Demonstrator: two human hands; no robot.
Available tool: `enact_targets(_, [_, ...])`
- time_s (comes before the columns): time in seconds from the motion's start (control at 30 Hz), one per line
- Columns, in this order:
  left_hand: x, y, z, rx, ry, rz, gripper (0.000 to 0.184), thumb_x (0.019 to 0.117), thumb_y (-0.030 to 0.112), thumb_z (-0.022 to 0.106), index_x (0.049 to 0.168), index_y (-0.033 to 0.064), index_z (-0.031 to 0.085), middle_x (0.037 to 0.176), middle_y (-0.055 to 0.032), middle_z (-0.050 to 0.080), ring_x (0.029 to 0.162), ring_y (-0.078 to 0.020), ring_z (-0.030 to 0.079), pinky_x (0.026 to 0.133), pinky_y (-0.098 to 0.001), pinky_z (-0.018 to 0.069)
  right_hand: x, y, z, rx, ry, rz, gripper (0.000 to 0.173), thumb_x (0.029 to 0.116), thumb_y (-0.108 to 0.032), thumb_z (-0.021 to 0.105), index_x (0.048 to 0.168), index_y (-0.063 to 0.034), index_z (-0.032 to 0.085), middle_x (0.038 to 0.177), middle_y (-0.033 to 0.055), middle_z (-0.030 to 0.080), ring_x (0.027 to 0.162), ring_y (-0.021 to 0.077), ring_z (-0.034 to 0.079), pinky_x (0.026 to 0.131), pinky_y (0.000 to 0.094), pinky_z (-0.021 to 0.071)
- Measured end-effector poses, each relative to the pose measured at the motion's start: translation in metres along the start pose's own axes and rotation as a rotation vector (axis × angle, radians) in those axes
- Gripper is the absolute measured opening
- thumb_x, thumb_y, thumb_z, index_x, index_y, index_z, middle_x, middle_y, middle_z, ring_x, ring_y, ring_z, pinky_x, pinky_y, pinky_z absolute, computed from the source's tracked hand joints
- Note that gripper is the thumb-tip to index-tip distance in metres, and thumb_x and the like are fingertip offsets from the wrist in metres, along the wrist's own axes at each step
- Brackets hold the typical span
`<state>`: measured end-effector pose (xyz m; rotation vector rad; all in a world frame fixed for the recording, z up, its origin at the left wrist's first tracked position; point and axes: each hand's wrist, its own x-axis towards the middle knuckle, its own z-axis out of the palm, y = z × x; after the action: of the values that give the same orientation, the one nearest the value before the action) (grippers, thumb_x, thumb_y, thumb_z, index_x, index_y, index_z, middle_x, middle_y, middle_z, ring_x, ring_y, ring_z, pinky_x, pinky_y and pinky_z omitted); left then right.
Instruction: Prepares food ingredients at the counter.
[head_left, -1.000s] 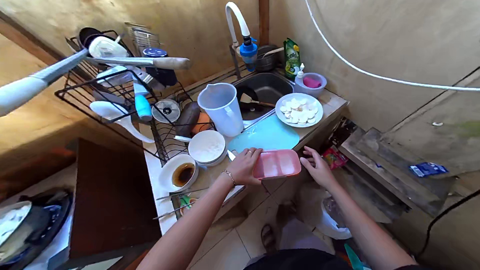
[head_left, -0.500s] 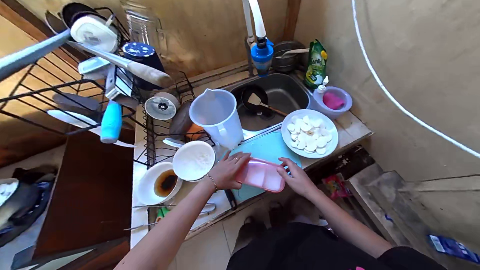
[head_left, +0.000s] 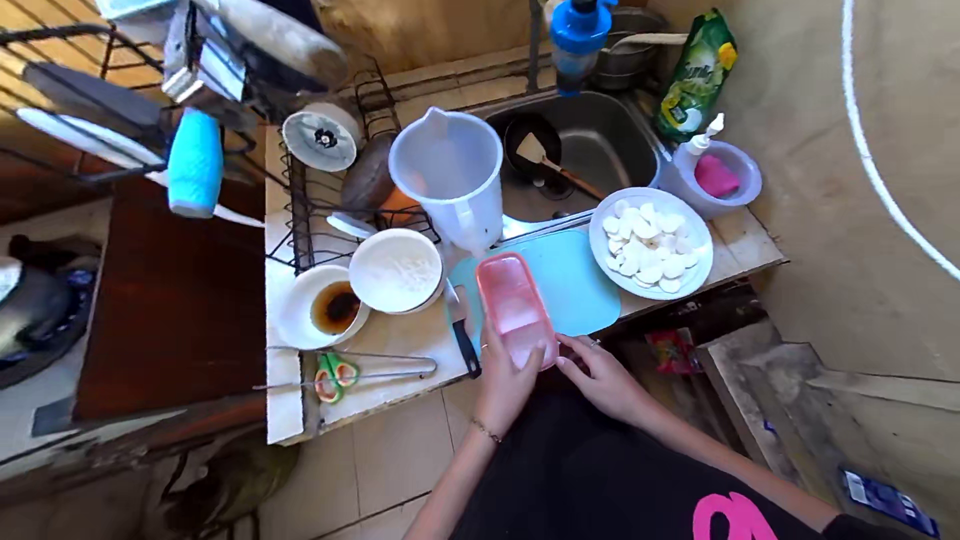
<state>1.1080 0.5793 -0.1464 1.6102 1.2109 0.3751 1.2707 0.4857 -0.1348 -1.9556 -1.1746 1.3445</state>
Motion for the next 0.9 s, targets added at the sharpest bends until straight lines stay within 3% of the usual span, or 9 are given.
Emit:
enact_targets(0.13, [0.007,0.006,-0.003,0.026,-0.016,-0.041,0.106,0.0907,0.039,0.073,0.161,-0.0055,0.007,0.165,-0.0302,0.015,0.150,-0.0385,0.030,0.120,-0.0472,0.0326,-0.004,-0.012,0.001,-0.019,-0.008,0.018,0.055,0.1068,-0.034,0.051,0.152,-0.0028,0.049,0.151,0.0228,0.048,0.134,0.0342,0.053,0.112,0.0455,0.0433])
enact_targets(0.27, [0.008,0.006,-0.006,-0.052,-0.004,-0.069,0.116,0.0872,0.048,0.075,0.161,-0.0040,0.002,0.165,-0.0303,0.016,0.151,-0.0369,0.028,0.121,-0.0471,0.0313,-0.015,-0.020,0.006,0.051,0.109,-0.142,0.048,0.1021,-0.026,0.054,0.143,-0.0020,0.058,0.144,0.0222,0.053,0.124,0.0282,0.058,0.100,0.0382,0.0506])
enact_targets(0.4, [0.006,0.006,-0.015,-0.232,0.008,-0.149,0.121,0.0820,0.048,0.079,0.162,0.0020,0.001,0.159,-0.0277,0.030,0.140,-0.0311,0.047,0.110,-0.0443,0.0458,-0.010,-0.016,0.011,0.070,0.039,-0.489,0.039,0.1011,-0.014,0.054,0.134,0.0046,0.064,0.138,0.0243,0.060,0.119,0.0205,0.064,0.098,0.0288,0.0533])
enact_targets(0.47, [0.005,0.005,-0.022,-0.313,-0.009,-0.180,0.114,0.0844,0.037,0.078,0.162,0.0034,0.001,0.157,-0.0272,0.034,0.134,-0.0303,0.053,0.104,-0.0437,0.0496,0.002,-0.014,0.005,0.026,-0.018,-0.561,0.034,0.1007,-0.007,0.054,0.130,0.0042,0.067,0.134,0.0229,0.064,0.117,0.0206,0.066,0.099,0.0293,0.0542])
enact_targets(0.57, [0.003,0.004,-0.033,-0.377,-0.061,-0.206,0.100,0.0889,0.031,0.070,0.162,0.0048,0.006,0.149,-0.0232,0.047,0.124,-0.0256,0.060,0.098,-0.0408,0.0536,0.027,-0.015,-0.007,-0.123,0.055,-0.529,0.024,0.1002,-0.006,0.057,0.115,0.0026,0.073,0.118,0.0185,0.072,0.106,0.0215,0.071,0.095,0.0314,0.0577])
enact_targets(0.63, [0.001,0.003,-0.038,-0.403,-0.077,-0.206,0.093,0.0914,0.029,0.067,0.162,0.0051,0.011,0.150,-0.0219,0.047,0.126,-0.0250,0.059,0.101,-0.0401,0.0514,0.042,-0.022,-0.012,-0.254,-0.049,-0.501,0.024,0.1008,-0.005,0.055,0.115,0.0046,0.072,0.114,0.0205,0.072,0.104,0.0263,0.072,0.096,0.0368,0.0570])
enact_targets(0.73, [0.000,0.001,-0.039,-0.400,-0.083,-0.205,0.091,0.0926,0.030,0.066,0.161,0.0044,0.013,0.151,-0.0213,0.046,0.129,-0.0251,0.057,0.103,-0.0402,0.0501,0.055,-0.043,-0.004,-0.519,-0.374,-0.544,0.032,0.1027,0.001,0.048,0.129,0.0062,0.065,0.129,0.0256,0.066,0.120,0.0385,0.065,0.105,0.0500,0.0493])
enact_targets(0.83, [0.000,0.005,-0.038,-0.375,-0.088,-0.211,0.088,0.0940,0.032,0.065,0.161,0.0051,0.014,0.151,-0.0211,0.046,0.129,-0.0263,0.056,0.100,-0.0415,0.0509,0.059,-0.053,0.007,-0.773,-0.501,-0.710,0.033,0.1022,0.007,0.045,0.131,0.0145,0.059,0.133,0.0314,0.061,0.128,0.0449,0.059,0.107,0.0505,0.0472])
enact_targets(0.9, [0.000,0.006,-0.037,-0.377,-0.090,-0.217,0.088,0.0945,0.031,0.065,0.161,0.0051,0.014,0.151,-0.0212,0.046,0.127,-0.0262,0.058,0.099,-0.0412,0.0515,0.063,-0.057,0.007,-0.874,-0.585,-0.715,0.032,0.1039,0.007,0.042,0.131,0.0175,0.056,0.135,0.0339,0.059,0.131,0.0476,0.055,0.109,0.0517,0.0449])
